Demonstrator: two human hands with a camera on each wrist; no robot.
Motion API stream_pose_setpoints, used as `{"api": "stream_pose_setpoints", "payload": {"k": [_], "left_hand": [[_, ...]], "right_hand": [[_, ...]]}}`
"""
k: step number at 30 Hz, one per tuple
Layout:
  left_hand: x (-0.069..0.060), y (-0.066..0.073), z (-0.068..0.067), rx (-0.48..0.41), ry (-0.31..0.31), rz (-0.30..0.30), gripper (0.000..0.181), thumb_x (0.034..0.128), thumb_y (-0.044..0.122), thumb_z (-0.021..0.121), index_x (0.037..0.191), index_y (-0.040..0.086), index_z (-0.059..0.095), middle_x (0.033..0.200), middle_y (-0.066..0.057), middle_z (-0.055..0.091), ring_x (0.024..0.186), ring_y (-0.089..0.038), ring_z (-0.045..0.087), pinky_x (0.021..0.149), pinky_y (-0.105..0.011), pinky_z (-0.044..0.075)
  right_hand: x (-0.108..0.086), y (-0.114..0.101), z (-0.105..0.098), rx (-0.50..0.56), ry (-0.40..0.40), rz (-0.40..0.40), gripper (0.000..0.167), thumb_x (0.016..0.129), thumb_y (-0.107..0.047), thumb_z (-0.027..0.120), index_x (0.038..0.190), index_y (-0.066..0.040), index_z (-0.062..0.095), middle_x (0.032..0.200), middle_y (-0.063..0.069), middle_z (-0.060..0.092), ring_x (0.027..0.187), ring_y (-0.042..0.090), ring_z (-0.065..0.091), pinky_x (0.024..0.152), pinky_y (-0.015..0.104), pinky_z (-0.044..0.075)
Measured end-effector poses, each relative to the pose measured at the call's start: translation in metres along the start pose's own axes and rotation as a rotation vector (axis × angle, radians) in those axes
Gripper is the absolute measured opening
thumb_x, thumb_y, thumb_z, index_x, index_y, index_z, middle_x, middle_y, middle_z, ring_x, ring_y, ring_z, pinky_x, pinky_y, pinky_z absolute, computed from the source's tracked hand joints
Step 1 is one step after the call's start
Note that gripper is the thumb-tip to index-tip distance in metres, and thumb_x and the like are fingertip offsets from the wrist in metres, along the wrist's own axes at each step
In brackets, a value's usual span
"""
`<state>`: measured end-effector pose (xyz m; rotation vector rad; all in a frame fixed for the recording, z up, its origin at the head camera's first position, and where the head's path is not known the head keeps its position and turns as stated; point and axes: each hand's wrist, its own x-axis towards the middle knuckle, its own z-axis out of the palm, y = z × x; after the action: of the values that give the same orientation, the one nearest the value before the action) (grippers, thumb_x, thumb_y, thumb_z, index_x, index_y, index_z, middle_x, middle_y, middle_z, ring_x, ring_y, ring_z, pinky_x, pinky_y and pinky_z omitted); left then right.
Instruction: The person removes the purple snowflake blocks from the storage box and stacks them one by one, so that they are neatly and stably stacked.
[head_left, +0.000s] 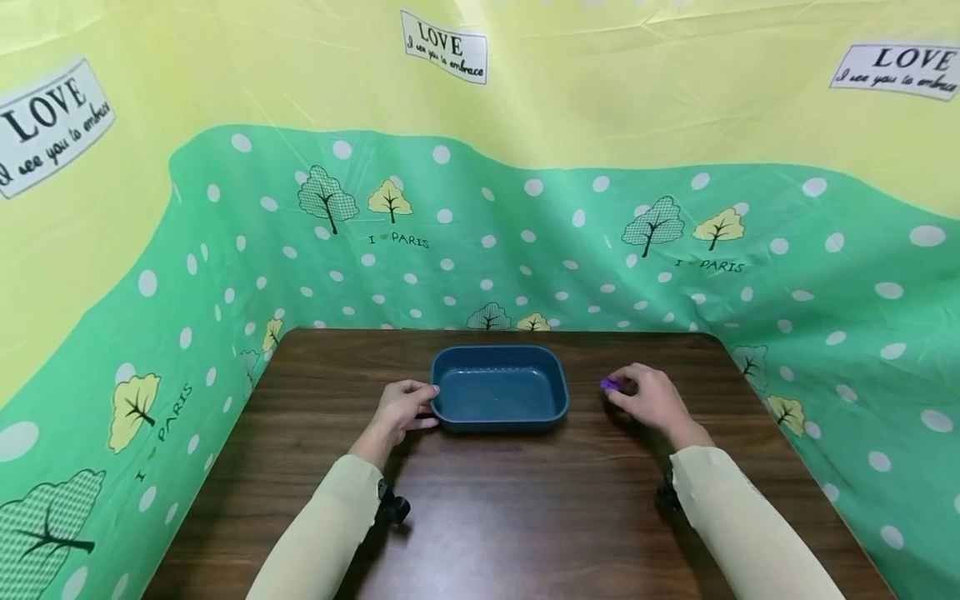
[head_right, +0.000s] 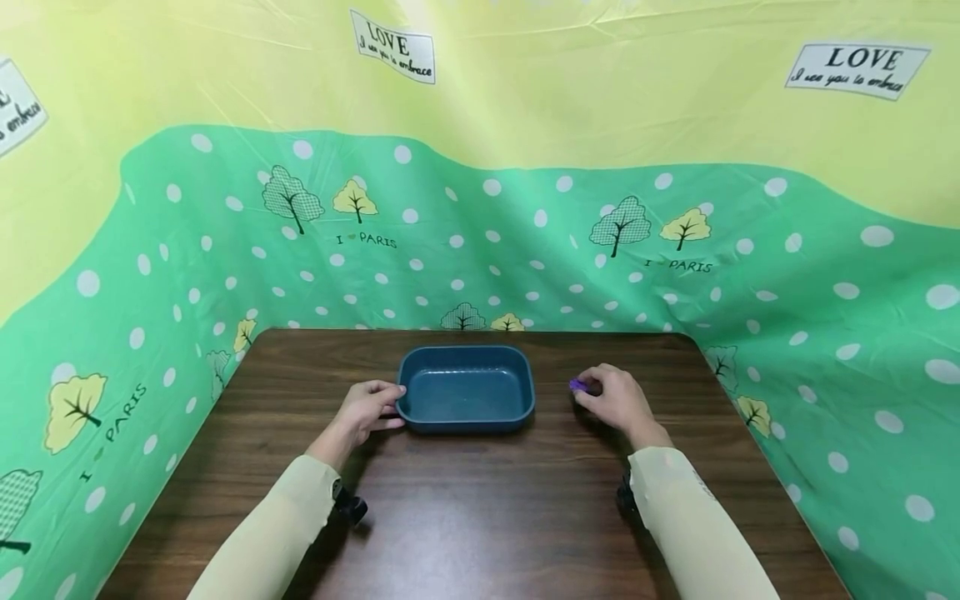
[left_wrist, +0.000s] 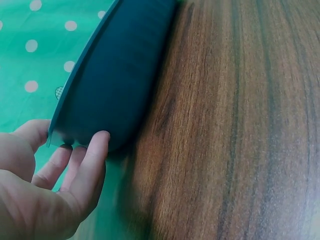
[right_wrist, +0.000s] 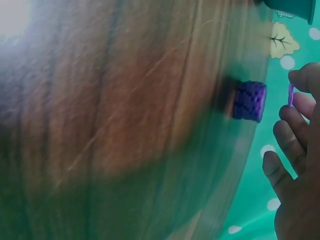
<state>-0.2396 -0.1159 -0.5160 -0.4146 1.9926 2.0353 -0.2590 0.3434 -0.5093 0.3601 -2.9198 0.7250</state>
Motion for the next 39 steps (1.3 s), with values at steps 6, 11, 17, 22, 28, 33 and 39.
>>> {"api": "stream_pose_setpoints", "payload": {"k": [6, 11, 17, 22, 28, 33, 39], "left_hand": [[-0.002, 0.001, 0.0, 0.01, 0.003, 0.0, 0.03, 0.0971, 0.02, 0.072, 0.118, -0.001, 0.066, 0.112, -0.021, 0.063, 0.094, -0.027, 0.069, 0.082, -0.044, 0.067], [-0.001, 0.001, -0.001, 0.011, 0.004, 0.0, 0.03, 0.097, 0.021, 0.072, 0.118, 0.0, 0.066, 0.108, -0.019, 0.063, 0.09, -0.023, 0.069, 0.083, -0.044, 0.066], [0.004, 0.001, -0.003, 0.013, 0.01, -0.011, 0.028, 0.0962, 0.02, 0.073, 0.117, 0.001, 0.067, 0.104, -0.018, 0.064, 0.087, -0.022, 0.069, 0.081, -0.043, 0.067], [0.004, 0.001, -0.004, 0.049, 0.021, -0.027, 0.029, 0.0961, 0.024, 0.073, 0.117, 0.004, 0.068, 0.106, -0.018, 0.066, 0.086, -0.021, 0.069, 0.08, -0.042, 0.067], [0.002, 0.002, -0.006, 0.091, 0.034, -0.028, 0.03, 0.0957, 0.027, 0.074, 0.116, 0.005, 0.069, 0.105, -0.015, 0.068, 0.087, -0.021, 0.069, 0.077, -0.04, 0.067], [0.002, 0.002, -0.007, 0.106, 0.04, -0.029, 0.03, 0.0957, 0.028, 0.074, 0.115, 0.006, 0.069, 0.102, -0.012, 0.067, 0.088, -0.021, 0.069, 0.077, -0.04, 0.067], [0.002, 0.002, -0.007, 0.107, 0.04, -0.027, 0.03, 0.0963, 0.028, 0.073, 0.116, 0.005, 0.069, 0.102, -0.012, 0.067, 0.088, -0.022, 0.069, 0.078, -0.04, 0.067]], "right_hand": [[-0.006, 0.006, 0.0, -0.017, -0.015, 0.024, 0.026, 0.091, -0.028, 0.076, 0.11, -0.009, 0.075, 0.109, 0.009, 0.07, 0.098, 0.03, 0.065, 0.086, 0.053, 0.058], [-0.008, 0.008, 0.0, -0.024, -0.02, 0.023, 0.027, 0.091, -0.028, 0.076, 0.11, -0.009, 0.075, 0.111, 0.012, 0.071, 0.104, 0.034, 0.065, 0.089, 0.058, 0.057], [-0.009, 0.012, 0.001, -0.029, -0.026, 0.035, 0.028, 0.091, -0.028, 0.076, 0.111, -0.009, 0.075, 0.115, 0.014, 0.071, 0.109, 0.037, 0.065, 0.092, 0.059, 0.056], [-0.008, 0.013, 0.002, -0.029, -0.03, 0.034, 0.028, 0.091, -0.028, 0.077, 0.11, -0.009, 0.075, 0.114, 0.014, 0.071, 0.109, 0.039, 0.065, 0.091, 0.059, 0.056], [-0.01, 0.014, 0.005, -0.031, -0.035, 0.039, 0.027, 0.09, -0.028, 0.077, 0.11, -0.01, 0.075, 0.114, 0.013, 0.071, 0.105, 0.036, 0.065, 0.087, 0.056, 0.057], [-0.011, 0.015, 0.007, -0.028, -0.037, 0.04, 0.027, 0.09, -0.028, 0.077, 0.111, -0.011, 0.075, 0.112, 0.012, 0.071, 0.1, 0.033, 0.065, 0.083, 0.054, 0.057], [-0.012, 0.016, 0.008, -0.027, -0.029, 0.03, 0.026, 0.09, -0.027, 0.077, 0.11, -0.011, 0.075, 0.108, 0.01, 0.071, 0.096, 0.03, 0.064, 0.08, 0.051, 0.057]]}}
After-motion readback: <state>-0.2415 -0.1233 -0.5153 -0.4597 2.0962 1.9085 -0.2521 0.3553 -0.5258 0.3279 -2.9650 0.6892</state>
